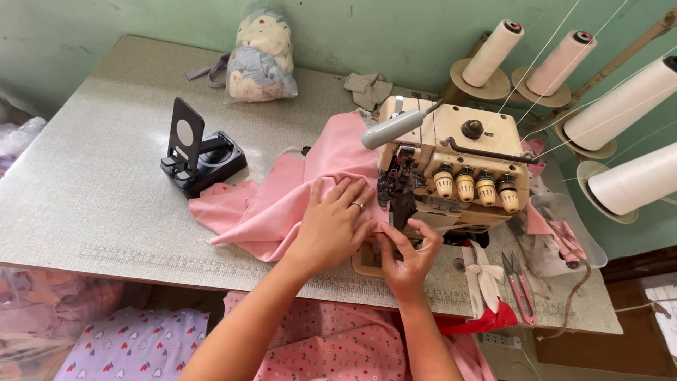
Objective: A person at a sewing workstation manually picks up, unfolds, and inspects pink fabric pieces.
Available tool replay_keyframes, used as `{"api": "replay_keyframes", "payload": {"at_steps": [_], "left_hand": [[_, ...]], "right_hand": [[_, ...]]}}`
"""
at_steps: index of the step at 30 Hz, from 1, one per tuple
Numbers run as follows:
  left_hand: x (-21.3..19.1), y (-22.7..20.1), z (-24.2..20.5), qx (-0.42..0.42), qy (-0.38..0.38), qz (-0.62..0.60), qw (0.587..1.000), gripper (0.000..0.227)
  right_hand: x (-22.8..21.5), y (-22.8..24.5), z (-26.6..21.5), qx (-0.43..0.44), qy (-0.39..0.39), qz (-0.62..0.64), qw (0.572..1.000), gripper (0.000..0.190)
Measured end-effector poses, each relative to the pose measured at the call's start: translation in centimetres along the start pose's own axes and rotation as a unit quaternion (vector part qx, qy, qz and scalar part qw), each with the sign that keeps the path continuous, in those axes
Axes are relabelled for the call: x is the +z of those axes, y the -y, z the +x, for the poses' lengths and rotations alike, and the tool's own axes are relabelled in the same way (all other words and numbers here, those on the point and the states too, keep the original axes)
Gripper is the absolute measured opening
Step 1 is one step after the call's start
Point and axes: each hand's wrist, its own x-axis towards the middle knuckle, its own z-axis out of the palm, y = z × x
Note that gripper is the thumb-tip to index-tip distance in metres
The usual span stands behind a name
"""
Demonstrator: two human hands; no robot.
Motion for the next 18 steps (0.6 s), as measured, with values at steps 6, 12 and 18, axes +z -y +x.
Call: {"api": "replay_keyframes", "payload": {"at_steps": [6, 12, 18], "left_hand": [[0.1, 1.3, 1.8, -0.002, 0.058, 0.000, 0.998, 0.063], [0.2, 2.8, 4.0, -0.014, 0.111, -0.007, 0.994, 0.065], [-0.5, 3.6, 6.3, -0.044, 0.136, -0.007, 0.990, 0.062]], "right_hand": [[0.3, -0.2, -0.3, 0.026, 0.033, -0.034, 0.999, 0.023], [0.4, 0.8, 0.9, 0.019, 0.047, -0.079, 0.996, 0.034], [0.7, 0.6, 0.3, 0.012, 0.014, -0.065, 0.998, 0.037]]}}
